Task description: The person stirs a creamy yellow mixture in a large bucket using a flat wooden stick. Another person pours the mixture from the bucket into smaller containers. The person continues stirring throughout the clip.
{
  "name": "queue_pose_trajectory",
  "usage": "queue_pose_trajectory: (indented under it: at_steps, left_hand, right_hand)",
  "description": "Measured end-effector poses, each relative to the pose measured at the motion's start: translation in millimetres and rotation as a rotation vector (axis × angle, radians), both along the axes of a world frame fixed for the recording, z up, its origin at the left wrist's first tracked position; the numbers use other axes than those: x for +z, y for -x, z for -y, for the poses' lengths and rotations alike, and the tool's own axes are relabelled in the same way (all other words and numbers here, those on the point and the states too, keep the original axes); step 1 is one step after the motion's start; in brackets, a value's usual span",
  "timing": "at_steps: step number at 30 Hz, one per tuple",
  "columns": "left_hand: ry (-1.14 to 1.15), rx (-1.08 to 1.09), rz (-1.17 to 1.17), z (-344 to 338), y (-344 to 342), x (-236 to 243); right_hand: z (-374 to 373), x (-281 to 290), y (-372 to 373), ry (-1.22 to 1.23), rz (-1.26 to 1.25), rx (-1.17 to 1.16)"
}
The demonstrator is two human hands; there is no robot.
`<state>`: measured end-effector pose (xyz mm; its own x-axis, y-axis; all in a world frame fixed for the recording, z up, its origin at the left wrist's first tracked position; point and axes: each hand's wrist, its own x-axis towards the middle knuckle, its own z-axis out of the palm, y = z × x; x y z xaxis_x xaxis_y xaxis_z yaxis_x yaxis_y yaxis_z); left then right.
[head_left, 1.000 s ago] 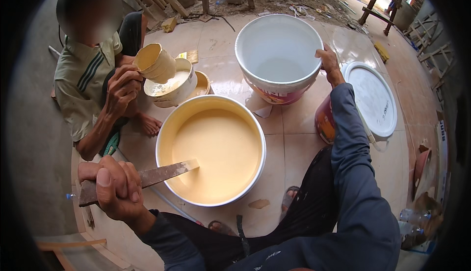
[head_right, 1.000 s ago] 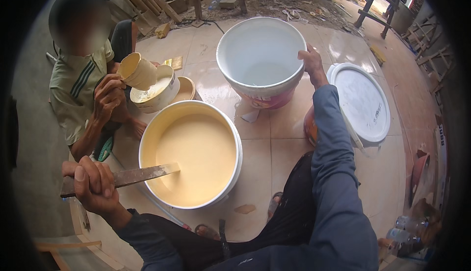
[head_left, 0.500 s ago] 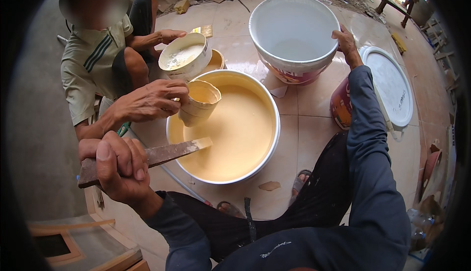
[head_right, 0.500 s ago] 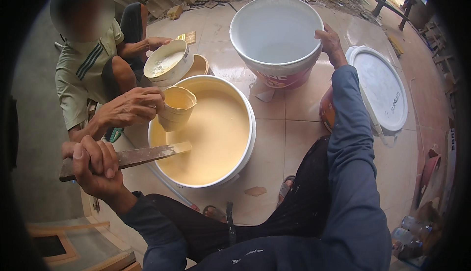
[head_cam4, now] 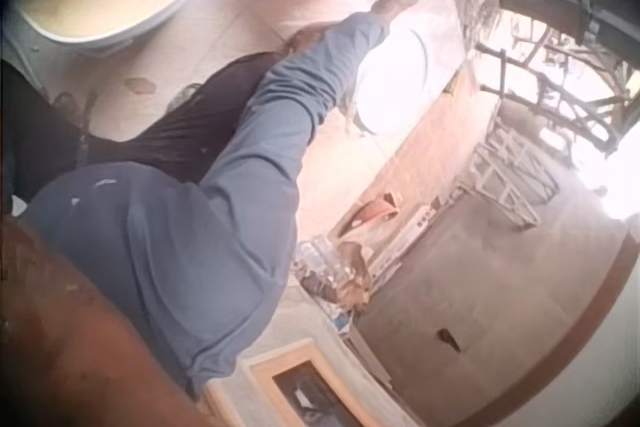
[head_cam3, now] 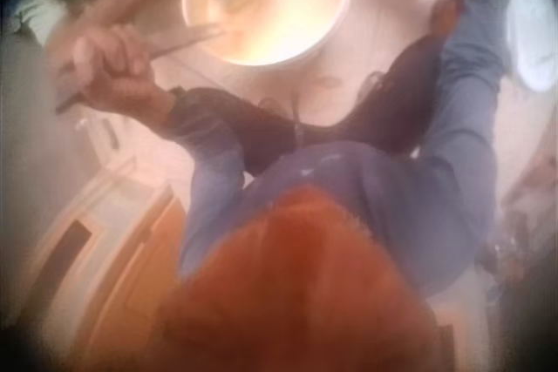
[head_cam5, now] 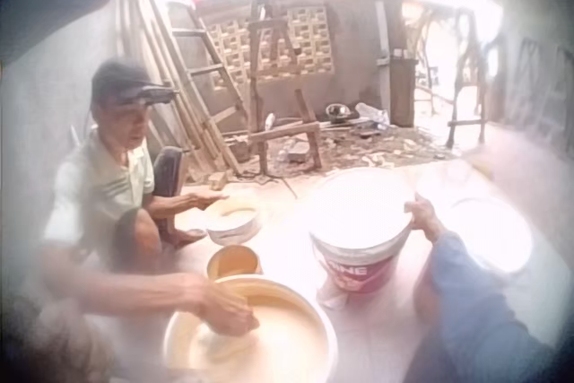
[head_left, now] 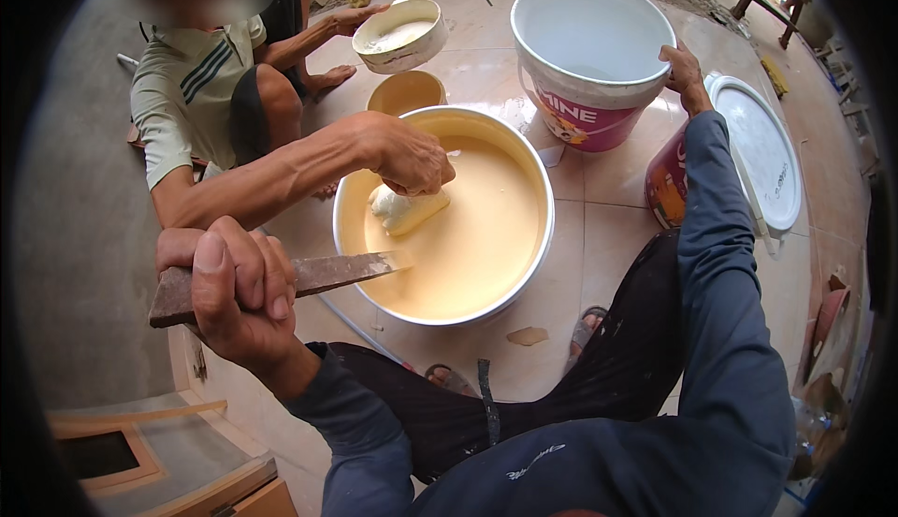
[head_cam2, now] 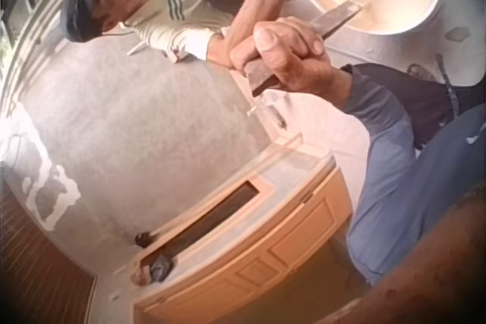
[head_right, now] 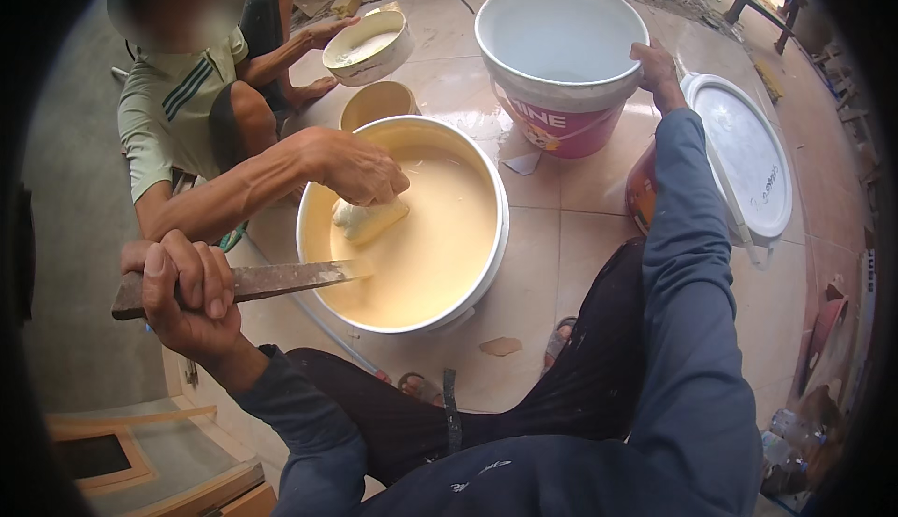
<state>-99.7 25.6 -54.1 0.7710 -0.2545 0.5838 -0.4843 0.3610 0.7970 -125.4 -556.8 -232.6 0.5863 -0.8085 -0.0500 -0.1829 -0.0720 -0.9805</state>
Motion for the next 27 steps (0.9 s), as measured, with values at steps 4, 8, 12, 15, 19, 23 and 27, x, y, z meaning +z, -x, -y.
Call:
queue_pose_trajectory:
  at_steps: [4, 8, 12, 15, 19, 23, 27]
  left_hand:
    - [-0.007, -0.004, -0.008, 1, 0, -1]
    - [-0.015, -0.003, -0.012, 0, 2, 3]
    - [0.004, 0.001, -0.025, 2, 2, 2]
    - [0.024, -0.018, -0.042, 9, 0, -1]
    - [0.007, -0.019, -0.005, 6, -2, 5]
    - [0.031, -0.042, -0.004, 12, -6, 6]
    - [0.024, -0.023, -0.014, 20, -8, 7]
  right_hand:
    - [3, 5, 10, 0.045, 0.001, -0.012]
    - [8, 3, 8, -0.001, -0.015, 0.0]
    - [26, -9, 6, 0.123, -0.067, 0.01]
    - [62, -26, 16, 0.311, -0.12, 0.022]
    - [13, -7, 0, 0.083, -0.008, -0.023]
    - [32, -15, 1, 0.22, -0.038, -0.002]
    - [72, -30, 10, 0.392, -0.136, 0.058]
